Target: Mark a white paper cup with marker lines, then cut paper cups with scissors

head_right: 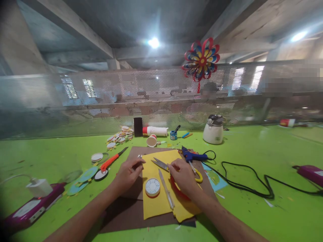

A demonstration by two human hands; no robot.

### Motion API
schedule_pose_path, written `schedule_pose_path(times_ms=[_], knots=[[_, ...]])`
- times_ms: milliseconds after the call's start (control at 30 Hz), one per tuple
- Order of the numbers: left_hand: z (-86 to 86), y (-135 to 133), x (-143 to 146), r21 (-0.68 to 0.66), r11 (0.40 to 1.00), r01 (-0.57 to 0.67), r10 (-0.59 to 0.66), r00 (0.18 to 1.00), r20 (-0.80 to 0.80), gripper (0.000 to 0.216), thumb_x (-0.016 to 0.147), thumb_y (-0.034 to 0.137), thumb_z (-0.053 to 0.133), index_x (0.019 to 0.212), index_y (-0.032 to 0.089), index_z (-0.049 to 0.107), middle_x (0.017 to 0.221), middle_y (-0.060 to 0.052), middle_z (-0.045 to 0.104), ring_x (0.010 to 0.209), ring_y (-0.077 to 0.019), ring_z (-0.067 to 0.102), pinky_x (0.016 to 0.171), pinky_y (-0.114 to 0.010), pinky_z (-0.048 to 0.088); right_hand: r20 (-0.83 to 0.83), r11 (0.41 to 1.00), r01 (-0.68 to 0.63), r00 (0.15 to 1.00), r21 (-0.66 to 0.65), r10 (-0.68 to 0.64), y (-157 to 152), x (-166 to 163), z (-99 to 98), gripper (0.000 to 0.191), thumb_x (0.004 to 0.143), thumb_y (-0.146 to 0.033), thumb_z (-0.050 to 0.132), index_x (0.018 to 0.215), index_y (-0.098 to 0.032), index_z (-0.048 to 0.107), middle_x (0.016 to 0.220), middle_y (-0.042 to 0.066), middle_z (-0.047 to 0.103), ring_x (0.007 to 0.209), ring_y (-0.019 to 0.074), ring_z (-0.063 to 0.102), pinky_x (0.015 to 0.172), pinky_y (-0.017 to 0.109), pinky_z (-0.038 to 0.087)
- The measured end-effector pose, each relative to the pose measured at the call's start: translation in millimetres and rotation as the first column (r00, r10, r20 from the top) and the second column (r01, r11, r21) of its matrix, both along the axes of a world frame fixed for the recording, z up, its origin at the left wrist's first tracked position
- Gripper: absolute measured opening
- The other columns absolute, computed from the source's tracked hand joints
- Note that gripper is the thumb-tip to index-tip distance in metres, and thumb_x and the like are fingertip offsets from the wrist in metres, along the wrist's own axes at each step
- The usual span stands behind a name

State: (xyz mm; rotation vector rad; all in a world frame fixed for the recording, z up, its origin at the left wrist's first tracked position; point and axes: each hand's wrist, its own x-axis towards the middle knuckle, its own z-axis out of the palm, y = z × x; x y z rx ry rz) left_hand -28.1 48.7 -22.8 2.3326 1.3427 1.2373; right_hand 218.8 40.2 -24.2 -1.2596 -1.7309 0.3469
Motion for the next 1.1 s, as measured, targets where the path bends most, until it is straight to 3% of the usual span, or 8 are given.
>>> schedule_pose_path(times_ms=[133, 267, 467, 567, 733, 933, 1100], knots=[[1.6, 0, 0, -0.016, 1.0, -0.01, 0.01, 1.0, 0.004, 0.022, 0.089, 0.021, 0.053, 0.103, 0.022, 0.07, 0.093, -0.004, 0.075, 0.081, -0.0186, 0.067, 0.073, -0.03, 0.05, 0.003, 1.0, -0.001, 1.0, -0.005, 0.001, -2, -2, -0.8, 0.047, 0.091, -0.047, 0.045, 0.051, -0.023, 0.046, 0.06, 0.004, 0.06, 0.062, 0.0201, 0.058, 0.065, 0.033, 0.043], [3.2, 0, 0, -0.03, 0.999, -0.017, 0.017, 1.0, -0.001, 0.021, 0.09, 0.022, 0.052, 0.102, 0.021, 0.069, 0.096, -0.005, 0.075, 0.083, -0.0193, 0.067, 0.076, -0.031, 0.05, 0.011, 0.999, -0.007, 1.0, -0.04, 0.007, -5, -3, 5.4, 0.053, 0.097, -0.048, 0.037, 0.057, -0.021, 0.058, 0.065, 0.006, 0.068, 0.064, 0.0202, 0.063, 0.065, 0.032, 0.046], [1.7, 1, 1, -0.03, 0.999, -0.01, 0.009, 0.999, -0.037, 0.017, 0.09, 0.021, 0.054, 0.095, 0.021, 0.069, 0.091, -0.004, 0.074, 0.082, -0.0187, 0.065, 0.076, -0.031, 0.049, 0.131, 0.995, -0.093, 0.987, -0.037, 0.097, -2, -5, 31.0, 0.043, 0.093, -0.046, 0.047, 0.063, -0.021, 0.066, 0.069, 0.006, 0.071, 0.066, 0.0214, 0.063, 0.063, 0.033, 0.046], [2.2, 0, 2, -0.014, 1.0, -0.02, 0.02, 0.998, -0.053, 0.015, 0.09, 0.02, 0.054, 0.092, 0.021, 0.069, 0.09, -0.004, 0.073, 0.083, -0.0189, 0.064, 0.077, -0.031, 0.048, 0.181, 0.993, -0.114, 0.977, 0.0, 0.112, 11, -3, 38.5, 0.032, 0.087, -0.042, 0.053, 0.068, -0.022, 0.069, 0.076, 0.006, 0.073, 0.075, 0.0237, 0.064, 0.072, 0.036, 0.047], [6.5, -4, 3, 0.007, 1.0, -0.031, 0.031, 0.996, -0.079, 0.016, 0.092, 0.022, 0.053, 0.087, 0.021, 0.068, 0.09, -0.004, 0.071, 0.087, -0.0196, 0.064, 0.079, -0.031, 0.047, 0.182, 0.995, -0.052, 0.983, 0.085, 0.036, 37, 9, 26.0, 0.026, 0.083, -0.04, 0.055, 0.073, -0.021, 0.07, 0.087, 0.011, 0.075, 0.09, 0.0294, 0.064, 0.088, 0.044, 0.045], [8.3, -6, 3, 0.006, 1.0, -0.021, 0.021, 0.995, -0.099, 0.017, 0.093, 0.023, 0.052, 0.087, 0.021, 0.068, 0.088, -0.005, 0.071, 0.084, -0.0193, 0.064, 0.076, -0.03, 0.047, 0.118, 0.992, 0.04, 0.992, 0.122, -0.054, 43, 28, 1.5, 0.028, 0.086, -0.041, 0.053, 0.077, -0.021, 0.07, 0.088, 0.012, 0.076, 0.087, 0.029, 0.066, 0.083, 0.045, 0.049], [7.9, -5, 3, -0.006, 1.0, 0.0, -0.001, 0.997, -0.076, 0.016, 0.093, 0.024, 0.053, 0.087, 0.021, 0.068, 0.088, -0.004, 0.071, 0.082, -0.0185, 0.063, 0.076, -0.03, 0.046, 0.127, 0.99, 0.045, 0.99, 0.134, -0.062, 43, 35, 1.9, 0.028, 0.087, -0.039, 0.052, 0.079, -0.021, 0.072, 0.089, 0.011, 0.076, 0.086, 0.0277, 0.068, 0.081, 0.042, 0.05]])
